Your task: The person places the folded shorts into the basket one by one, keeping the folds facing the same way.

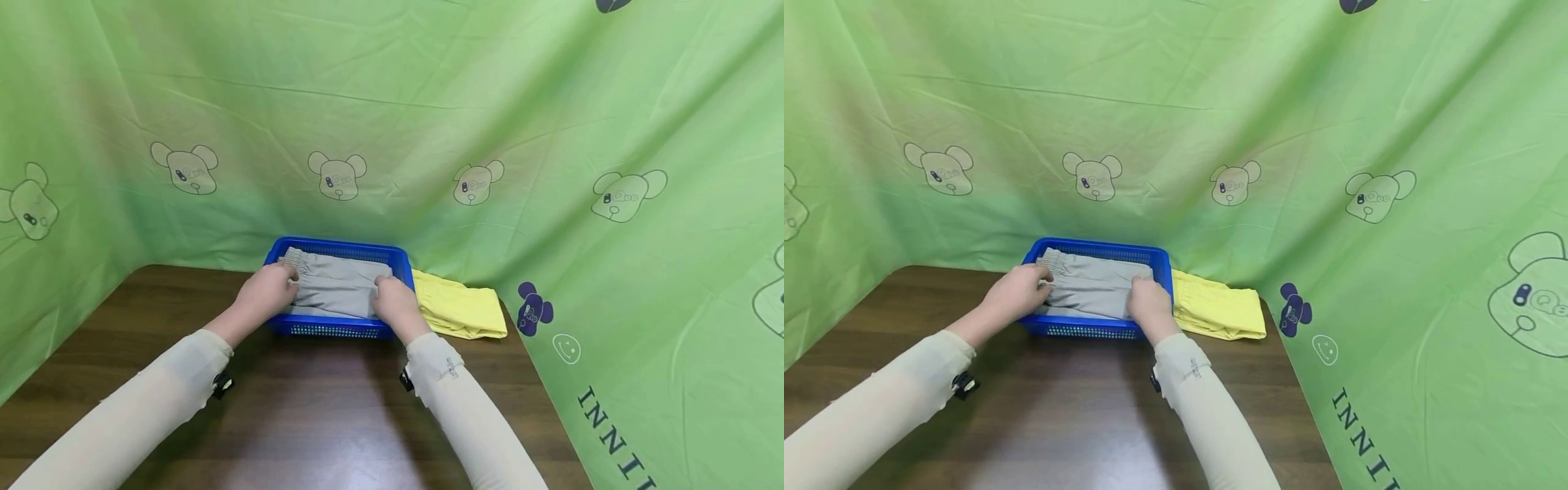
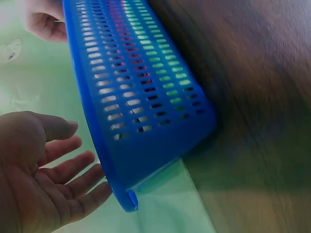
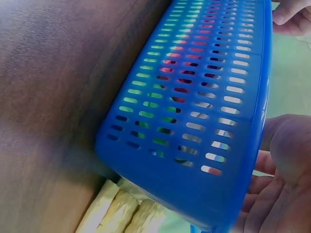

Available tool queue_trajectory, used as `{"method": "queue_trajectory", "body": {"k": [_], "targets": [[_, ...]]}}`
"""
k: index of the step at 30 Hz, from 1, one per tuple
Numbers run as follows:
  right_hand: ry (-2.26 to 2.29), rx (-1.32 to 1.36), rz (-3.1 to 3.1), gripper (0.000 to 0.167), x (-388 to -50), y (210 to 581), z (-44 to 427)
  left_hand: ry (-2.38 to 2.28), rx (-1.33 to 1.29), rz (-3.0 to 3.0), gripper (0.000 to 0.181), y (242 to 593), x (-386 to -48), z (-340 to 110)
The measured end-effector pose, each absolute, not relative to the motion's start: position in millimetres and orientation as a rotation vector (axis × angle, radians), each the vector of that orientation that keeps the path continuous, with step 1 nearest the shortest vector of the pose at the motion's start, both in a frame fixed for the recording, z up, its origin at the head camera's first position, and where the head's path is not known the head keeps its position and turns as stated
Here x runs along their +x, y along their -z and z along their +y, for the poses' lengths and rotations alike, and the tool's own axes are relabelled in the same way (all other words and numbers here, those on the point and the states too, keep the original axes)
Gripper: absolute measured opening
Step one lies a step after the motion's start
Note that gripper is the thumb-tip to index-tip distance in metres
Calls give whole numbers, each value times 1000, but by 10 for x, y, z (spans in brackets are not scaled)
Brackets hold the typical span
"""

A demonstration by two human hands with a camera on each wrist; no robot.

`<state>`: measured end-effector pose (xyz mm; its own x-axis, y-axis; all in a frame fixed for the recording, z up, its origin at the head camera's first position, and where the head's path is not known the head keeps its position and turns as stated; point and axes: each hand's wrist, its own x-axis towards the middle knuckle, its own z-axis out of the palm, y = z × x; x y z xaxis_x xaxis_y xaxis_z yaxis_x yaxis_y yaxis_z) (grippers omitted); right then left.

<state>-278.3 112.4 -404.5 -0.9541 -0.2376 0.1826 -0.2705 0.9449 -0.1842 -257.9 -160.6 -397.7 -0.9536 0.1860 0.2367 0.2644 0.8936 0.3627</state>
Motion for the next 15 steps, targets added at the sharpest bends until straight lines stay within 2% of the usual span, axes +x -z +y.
{"method": "queue_trajectory", "body": {"k": [15], "targets": [[-347,481,-2868,31,-2617,4080,1215,611,-420,-2755,22,3959,-2287,-1386]]}}
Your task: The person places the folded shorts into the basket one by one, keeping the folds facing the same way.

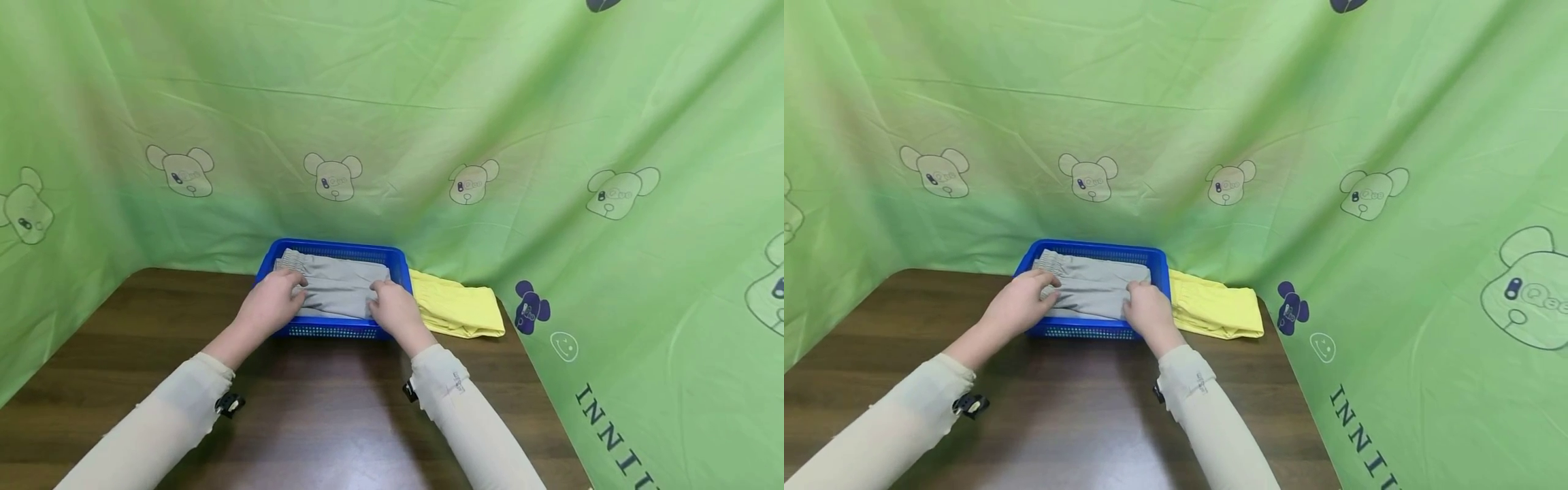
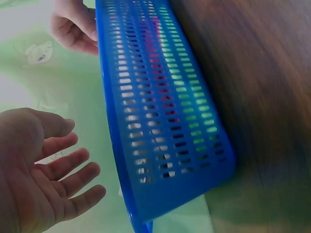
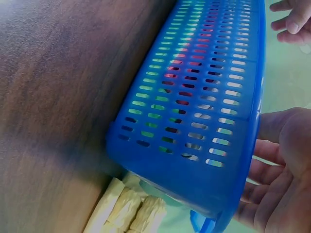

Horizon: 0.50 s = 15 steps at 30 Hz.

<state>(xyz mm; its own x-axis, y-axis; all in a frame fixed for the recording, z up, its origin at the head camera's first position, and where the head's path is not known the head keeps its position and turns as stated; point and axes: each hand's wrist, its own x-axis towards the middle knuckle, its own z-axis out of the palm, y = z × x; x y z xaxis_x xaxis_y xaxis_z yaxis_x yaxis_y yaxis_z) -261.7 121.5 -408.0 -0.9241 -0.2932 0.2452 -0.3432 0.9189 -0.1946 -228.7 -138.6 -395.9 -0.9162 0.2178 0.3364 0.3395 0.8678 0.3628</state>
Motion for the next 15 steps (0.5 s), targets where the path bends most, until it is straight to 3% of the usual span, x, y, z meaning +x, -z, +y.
{"method": "queue_trajectory", "body": {"k": [15], "targets": [[-357,497,-2727,25,-2438,4067,1389,616,-445,-2628,22,4040,-2079,-1072]]}}
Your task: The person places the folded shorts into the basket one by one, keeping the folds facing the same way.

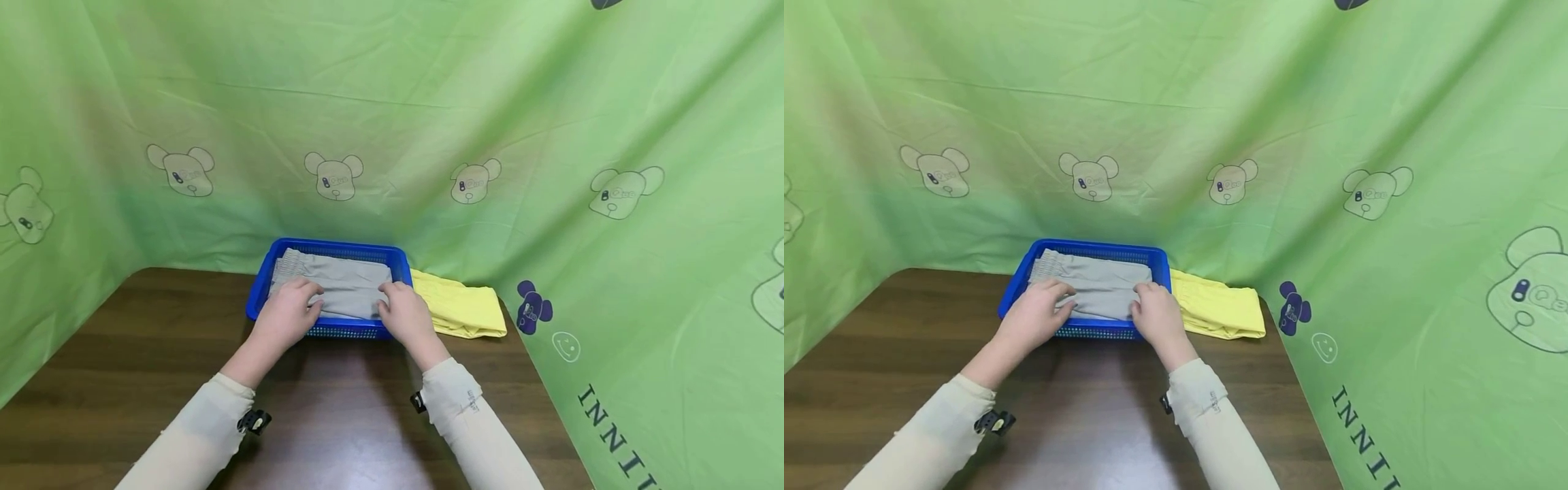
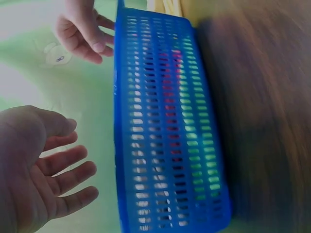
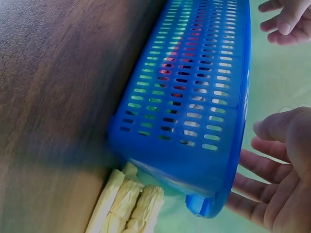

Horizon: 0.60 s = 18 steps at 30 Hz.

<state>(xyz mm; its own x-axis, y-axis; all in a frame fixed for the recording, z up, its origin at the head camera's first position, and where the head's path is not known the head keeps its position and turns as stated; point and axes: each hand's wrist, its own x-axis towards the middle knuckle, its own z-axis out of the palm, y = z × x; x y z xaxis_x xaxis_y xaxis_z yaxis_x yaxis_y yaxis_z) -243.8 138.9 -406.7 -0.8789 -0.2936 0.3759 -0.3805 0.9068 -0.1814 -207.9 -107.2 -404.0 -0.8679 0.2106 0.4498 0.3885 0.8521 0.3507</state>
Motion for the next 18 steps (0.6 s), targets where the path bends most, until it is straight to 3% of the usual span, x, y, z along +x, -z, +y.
{"method": "queue_trajectory", "body": {"k": [18], "targets": [[-420,466,-2596,22,-2384,4126,1647,621,-526,-2499,14,4183,-1898,-519]]}}
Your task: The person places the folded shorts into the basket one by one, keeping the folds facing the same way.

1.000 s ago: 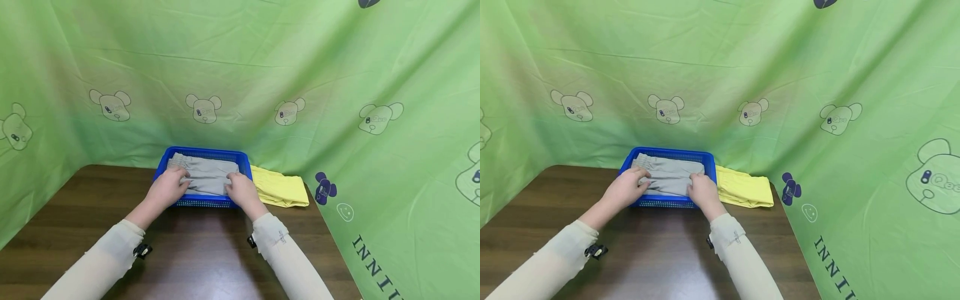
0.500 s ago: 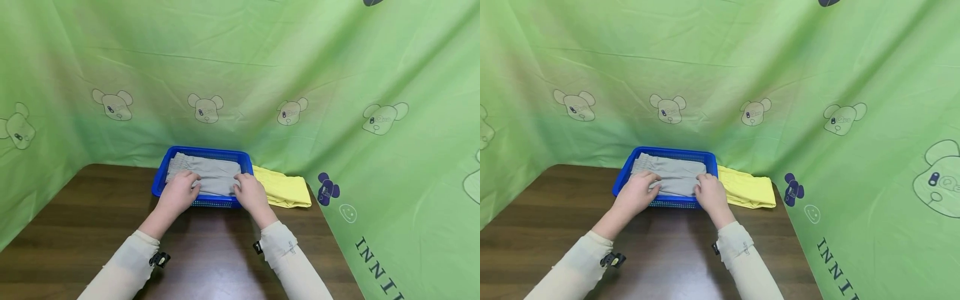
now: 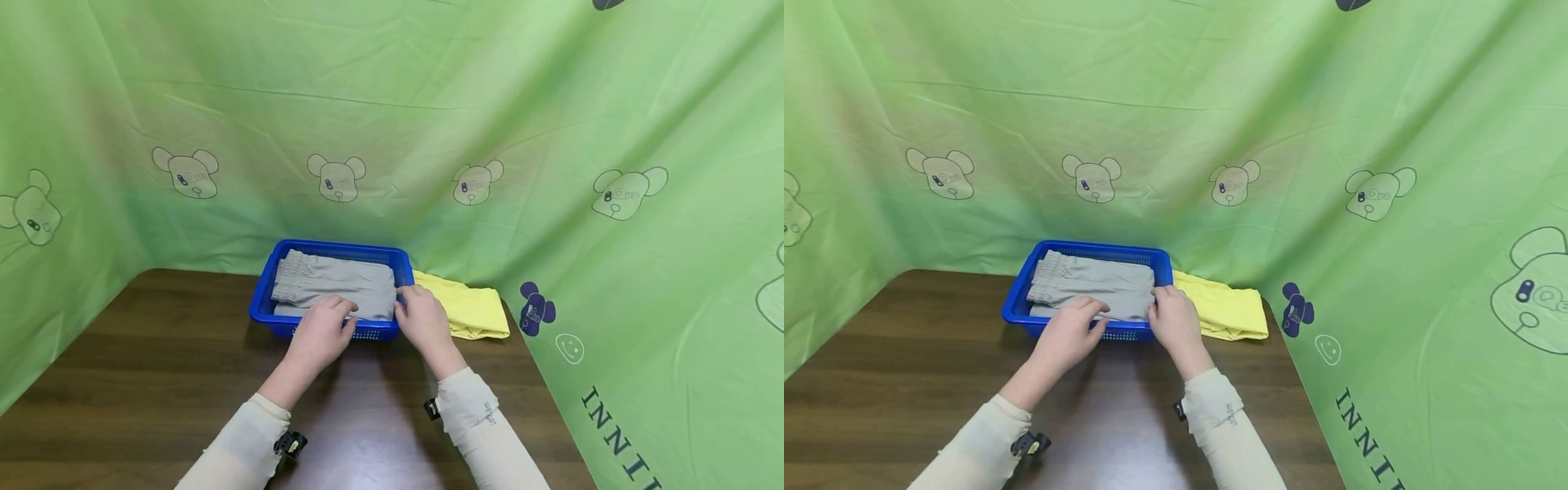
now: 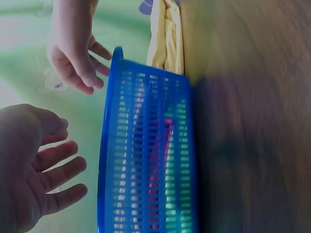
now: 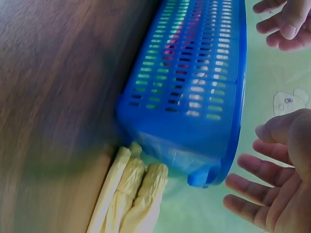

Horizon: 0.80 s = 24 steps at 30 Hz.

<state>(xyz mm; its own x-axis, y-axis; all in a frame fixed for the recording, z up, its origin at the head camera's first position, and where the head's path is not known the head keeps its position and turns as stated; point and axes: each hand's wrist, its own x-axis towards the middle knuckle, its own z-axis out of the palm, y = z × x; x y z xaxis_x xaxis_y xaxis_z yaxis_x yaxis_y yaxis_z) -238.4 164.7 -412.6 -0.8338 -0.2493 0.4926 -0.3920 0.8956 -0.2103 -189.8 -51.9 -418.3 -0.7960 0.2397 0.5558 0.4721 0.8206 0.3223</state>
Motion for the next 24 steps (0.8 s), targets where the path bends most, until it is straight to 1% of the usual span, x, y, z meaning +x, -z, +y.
{"method": "queue_trajectory", "body": {"k": [13,18,24], "targets": [[-412,381,-2631,24,-2377,4149,1971,654,-676,-2346,14,4277,-1824,-222],[-424,335,-2649,25,-2375,4168,2091,674,-699,-2354,15,4288,-1785,-71],[-423,283,-2685,27,-2371,4188,2237,702,-746,-2384,13,4315,-1736,113]]}}
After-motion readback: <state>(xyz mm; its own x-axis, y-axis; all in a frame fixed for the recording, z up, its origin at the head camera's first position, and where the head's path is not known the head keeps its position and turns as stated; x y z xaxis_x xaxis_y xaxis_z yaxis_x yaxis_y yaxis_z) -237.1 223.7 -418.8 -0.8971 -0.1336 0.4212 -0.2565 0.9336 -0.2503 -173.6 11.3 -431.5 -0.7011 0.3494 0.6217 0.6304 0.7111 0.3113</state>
